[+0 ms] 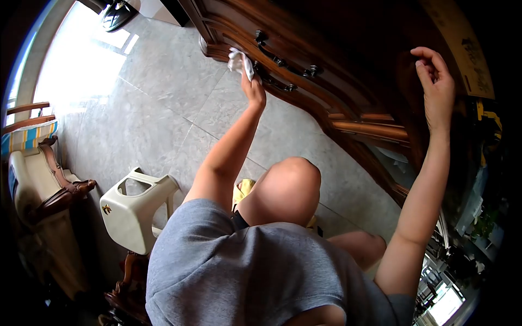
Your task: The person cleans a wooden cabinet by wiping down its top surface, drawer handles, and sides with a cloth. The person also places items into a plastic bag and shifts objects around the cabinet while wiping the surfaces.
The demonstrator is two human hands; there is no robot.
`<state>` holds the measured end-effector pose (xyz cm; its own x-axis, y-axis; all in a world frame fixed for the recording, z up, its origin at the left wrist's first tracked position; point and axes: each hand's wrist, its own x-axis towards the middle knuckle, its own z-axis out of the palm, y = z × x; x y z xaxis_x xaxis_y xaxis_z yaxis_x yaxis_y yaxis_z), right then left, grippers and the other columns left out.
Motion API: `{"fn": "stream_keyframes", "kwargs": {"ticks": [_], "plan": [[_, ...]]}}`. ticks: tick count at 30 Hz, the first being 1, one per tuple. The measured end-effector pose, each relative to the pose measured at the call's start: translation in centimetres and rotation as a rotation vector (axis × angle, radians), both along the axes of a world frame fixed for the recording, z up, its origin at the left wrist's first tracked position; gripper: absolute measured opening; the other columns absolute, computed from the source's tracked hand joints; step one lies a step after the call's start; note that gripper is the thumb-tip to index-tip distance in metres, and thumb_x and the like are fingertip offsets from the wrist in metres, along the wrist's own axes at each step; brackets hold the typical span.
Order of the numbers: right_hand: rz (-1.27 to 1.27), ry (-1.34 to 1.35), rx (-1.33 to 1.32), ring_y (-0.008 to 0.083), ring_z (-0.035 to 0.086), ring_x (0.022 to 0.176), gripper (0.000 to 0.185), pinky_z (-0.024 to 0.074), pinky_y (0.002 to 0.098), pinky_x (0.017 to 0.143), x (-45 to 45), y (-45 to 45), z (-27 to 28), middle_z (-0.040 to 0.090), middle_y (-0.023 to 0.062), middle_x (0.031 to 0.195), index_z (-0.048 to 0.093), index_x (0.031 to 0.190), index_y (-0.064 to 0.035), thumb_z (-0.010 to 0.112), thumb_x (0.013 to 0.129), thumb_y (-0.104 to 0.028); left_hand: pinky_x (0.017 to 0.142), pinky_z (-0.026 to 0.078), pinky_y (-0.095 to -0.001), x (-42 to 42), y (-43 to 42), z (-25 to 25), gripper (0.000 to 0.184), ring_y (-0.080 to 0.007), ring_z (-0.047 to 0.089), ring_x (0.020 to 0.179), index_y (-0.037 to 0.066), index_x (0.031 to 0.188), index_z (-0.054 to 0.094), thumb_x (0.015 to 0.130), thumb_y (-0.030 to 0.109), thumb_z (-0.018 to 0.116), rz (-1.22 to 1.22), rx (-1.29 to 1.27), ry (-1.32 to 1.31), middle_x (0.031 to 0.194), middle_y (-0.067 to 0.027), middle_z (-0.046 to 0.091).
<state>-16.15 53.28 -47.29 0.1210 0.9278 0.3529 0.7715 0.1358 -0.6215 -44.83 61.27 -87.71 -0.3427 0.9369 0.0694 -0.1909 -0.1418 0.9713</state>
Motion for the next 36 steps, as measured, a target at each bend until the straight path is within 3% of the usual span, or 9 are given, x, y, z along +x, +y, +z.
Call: {"fn": "stream_keyframes", "kwargs": {"ticks": [2,8,14,17,19,20,24,29,36], "plan": [[-0.008,-0.029,-0.006,0.0032,0.043,0.076,0.016,0.0397,0.0176,0.073,-0.1,-0.1,0.2,0.056,-0.0072,0.093,0.075,0.111,-0.0087,0.064,0.099,-0.005,0.102,0.045,-0.0280,-0.9,-3.2,1.1,0.053,-0.0138,0.060,0.112,-0.001,0.145,0.057,0.093,-0.001,0.048,-0.132,-0.129,-0.018,0.121,-0.0020,0.067],[-0.009,-0.022,-0.005,0.0033,0.043,0.077,0.016,0.0402,0.0180,0.073,0.0,-0.2,-0.1,0.056,-0.0076,0.094,0.075,0.111,-0.0091,0.065,0.099,-0.006,0.099,0.048,-0.0304,-4.8,-4.1,1.1,0.038,-0.0168,0.062,0.111,-0.001,0.135,0.064,0.098,0.010,0.060,-0.368,-0.270,-0.191,0.118,-0.0052,0.069],[-0.026,-0.025,-0.003,0.0028,0.044,0.076,0.016,0.0399,0.0182,0.072,0.2,-0.2,-0.1,0.056,-0.0084,0.092,0.076,0.112,-0.0106,0.065,0.100,-0.008,0.097,0.051,-0.0374,-10.1,1.4,5.6,0.037,-0.0222,0.065,0.109,-0.001,0.131,0.064,0.095,0.007,0.058,-0.045,-0.017,-0.379,0.122,-0.0109,0.068],[-0.039,-0.058,-0.005,0.0025,0.044,0.076,0.017,0.0399,0.0183,0.071,0.4,0.0,-0.4,0.055,-0.0091,0.091,0.076,0.112,-0.0119,0.065,0.100,-0.009,0.108,0.045,-0.0357,-11.0,6.9,4.5,0.054,-0.0256,0.060,0.123,0.000,0.145,0.056,0.091,-0.004,0.054,-0.014,0.043,-0.055,0.136,-0.0110,0.063],[-0.050,-0.065,0.008,0.0042,0.048,0.074,0.014,0.0428,0.0210,0.070,0.1,-0.1,-0.3,0.057,-0.0073,0.089,0.075,0.108,-0.0115,0.065,0.099,-0.009,0.121,0.031,-0.0351,-9.4,8.5,3.7,0.076,-0.0322,0.044,0.144,0.005,0.161,0.037,0.087,-0.014,0.046,-0.077,0.174,0.095,0.158,-0.0159,0.046],[-0.056,-0.068,0.001,0.0042,0.048,0.074,0.014,0.0428,0.0210,0.070,0.4,-0.1,-0.2,0.057,-0.0073,0.089,0.075,0.108,-0.0115,0.065,0.099,-0.009,0.127,0.021,-0.0397,-8.1,8.6,2.8,0.088,-0.0383,0.027,0.155,0.006,0.164,0.027,0.081,-0.019,0.043,0.020,0.161,0.444,0.168,-0.0221,0.029],[-0.016,-0.040,-0.034,0.0024,0.051,0.089,0.019,0.0413,0.0181,0.086,1.6,0.0,-0.4,0.063,-0.0089,0.103,0.074,0.120,-0.0095,0.065,0.104,-0.015,0.130,0.010,-0.0448,-2.9,3.8,-2.1,0.098,-0.0439,0.010,0.159,0.005,0.165,0.020,0.075,-0.020,0.047,-0.061,-0.001,0.647,0.171,-0.0282,0.010],[0.006,-0.012,-0.073,0.0006,0.049,0.087,0.020,0.0398,0.0167,0.085,2.5,0.2,-0.9,0.063,-0.0104,0.104,0.074,0.120,-0.0100,0.065,0.104,-0.015,0.130,0.007,-0.0471,4.4,-5.1,-2.0,0.094,-0.0470,0.003,0.159,-0.010,0.161,0.006,0.077,-0.019,0.045,-0.106,-0.051,0.633,0.172,-0.0294,-0.001],[-0.076,-0.069,-0.004,0.0052,0.051,0.083,0.012,0.0407,0.0211,0.076,-4.4,-0.4,1.1,0.058,-0.0042,0.089,0.066,0.100,-0.0051,0.057,0.094,0.000,0.128,0.014,-0.0491,8.8,-12.8,-3.0,0.099,-0.0510,0.010,0.156,0.001,0.165,0.014,0.077,-0.019,0.055,-0.255,0.073,0.750,0.168,-0.0323,0.004]]}}
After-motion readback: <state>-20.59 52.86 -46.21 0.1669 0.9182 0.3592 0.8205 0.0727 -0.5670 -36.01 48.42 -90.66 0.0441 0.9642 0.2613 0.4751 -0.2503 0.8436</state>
